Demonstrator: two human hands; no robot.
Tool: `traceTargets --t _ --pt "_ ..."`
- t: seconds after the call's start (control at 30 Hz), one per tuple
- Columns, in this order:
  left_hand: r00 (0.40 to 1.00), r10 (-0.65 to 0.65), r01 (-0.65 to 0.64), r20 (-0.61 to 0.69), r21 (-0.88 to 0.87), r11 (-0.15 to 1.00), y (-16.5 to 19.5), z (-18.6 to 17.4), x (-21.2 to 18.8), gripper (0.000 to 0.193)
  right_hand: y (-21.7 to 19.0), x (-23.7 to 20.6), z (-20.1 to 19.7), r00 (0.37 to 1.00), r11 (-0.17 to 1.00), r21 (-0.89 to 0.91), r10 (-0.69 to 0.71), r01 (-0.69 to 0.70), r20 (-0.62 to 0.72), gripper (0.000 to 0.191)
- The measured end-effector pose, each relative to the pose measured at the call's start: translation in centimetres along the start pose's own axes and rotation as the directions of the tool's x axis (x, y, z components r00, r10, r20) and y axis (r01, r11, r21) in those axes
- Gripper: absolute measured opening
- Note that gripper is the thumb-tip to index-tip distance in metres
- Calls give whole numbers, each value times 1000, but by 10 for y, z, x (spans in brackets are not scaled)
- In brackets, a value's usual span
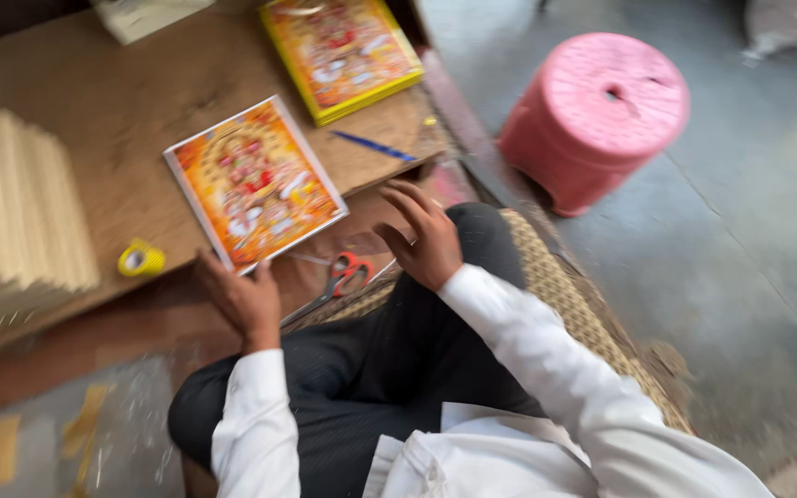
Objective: The person applies yellow patterned tape to the edges of a cardboard sheet, trims the excess with scissors, and then places a printed image on top. They continue to tape the edges of the image and trim the tape. Finally, they use a knife to scrape the edges of a separate cardboard piece.
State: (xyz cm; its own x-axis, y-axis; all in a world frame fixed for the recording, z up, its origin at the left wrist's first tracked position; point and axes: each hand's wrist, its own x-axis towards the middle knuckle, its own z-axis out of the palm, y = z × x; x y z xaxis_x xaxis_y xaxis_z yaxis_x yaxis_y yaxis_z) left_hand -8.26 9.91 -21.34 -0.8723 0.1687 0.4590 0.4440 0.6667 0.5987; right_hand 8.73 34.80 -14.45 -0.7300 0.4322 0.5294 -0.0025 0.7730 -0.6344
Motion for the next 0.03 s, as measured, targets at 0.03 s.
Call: traceTargets --t 0.03 --pt "1000 29 -29 -2 -26 999 0 3 -2 104 9 -22 -53 1000 1000 -24 13 -14 -28 51"
